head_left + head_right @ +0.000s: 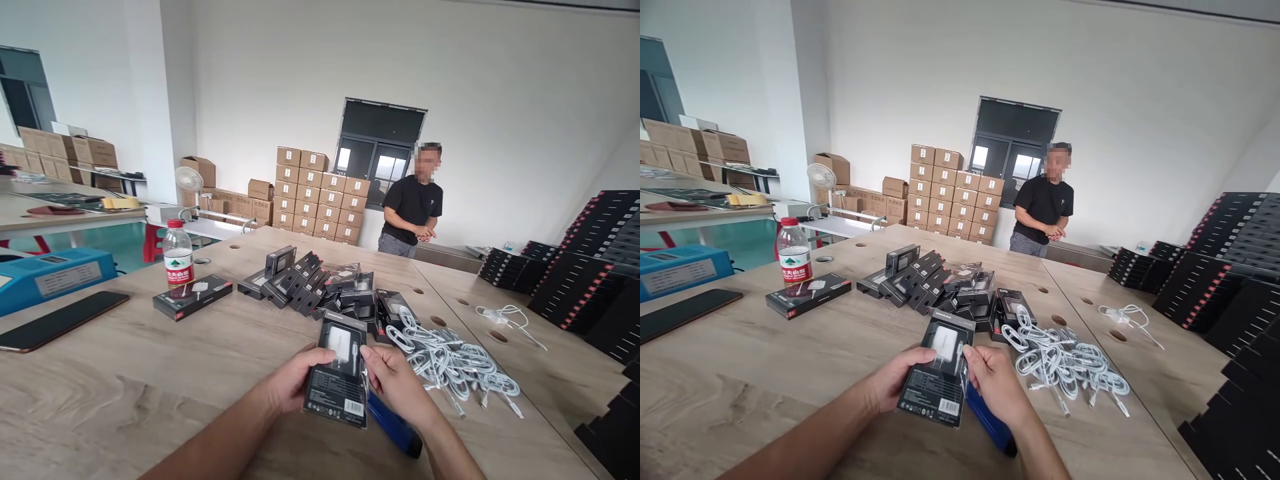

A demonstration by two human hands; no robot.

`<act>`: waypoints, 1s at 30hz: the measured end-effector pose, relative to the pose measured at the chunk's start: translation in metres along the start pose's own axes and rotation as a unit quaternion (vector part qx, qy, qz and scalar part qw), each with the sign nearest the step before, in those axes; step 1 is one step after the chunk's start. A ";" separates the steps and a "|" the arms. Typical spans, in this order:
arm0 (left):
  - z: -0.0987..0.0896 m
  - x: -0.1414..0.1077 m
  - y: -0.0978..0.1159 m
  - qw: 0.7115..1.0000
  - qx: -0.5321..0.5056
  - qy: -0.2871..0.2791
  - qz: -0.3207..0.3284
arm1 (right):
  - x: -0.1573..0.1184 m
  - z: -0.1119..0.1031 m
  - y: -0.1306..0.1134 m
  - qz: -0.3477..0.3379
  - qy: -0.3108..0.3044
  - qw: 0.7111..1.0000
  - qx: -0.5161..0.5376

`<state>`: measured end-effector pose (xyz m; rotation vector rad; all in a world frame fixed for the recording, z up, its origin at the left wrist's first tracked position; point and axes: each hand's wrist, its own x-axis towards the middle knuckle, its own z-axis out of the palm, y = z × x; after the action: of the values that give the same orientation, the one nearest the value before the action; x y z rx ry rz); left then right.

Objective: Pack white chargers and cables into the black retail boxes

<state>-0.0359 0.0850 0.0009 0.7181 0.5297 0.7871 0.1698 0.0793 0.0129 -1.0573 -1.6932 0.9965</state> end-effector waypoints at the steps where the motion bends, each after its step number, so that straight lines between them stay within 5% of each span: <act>1: 0.002 0.001 -0.001 1.000 0.020 0.000 0.022 | 0.002 -0.001 0.002 0.004 0.006 1.000 0.001; 6: 0.005 0.002 0.001 0.990 0.088 -0.002 0.108 | 0.005 -0.007 0.005 0.009 0.023 0.998 -0.056; 15: 0.007 -0.004 0.010 0.993 0.099 0.010 0.055 | 0.004 -0.004 -0.001 -0.032 0.036 0.996 -0.075; 24: -0.002 -0.006 0.018 0.995 0.092 -0.018 0.026 | 0.005 -0.005 0.002 -0.121 0.182 0.952 -0.216; 30: 0.002 -0.006 0.017 0.988 0.129 -0.068 0.044 | 0.016 0.000 0.009 -0.063 0.254 0.944 -0.201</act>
<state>-0.0458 0.0882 0.0152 1.0324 0.4833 0.7527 0.1678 0.0968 0.0088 -1.3118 -1.5281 0.2532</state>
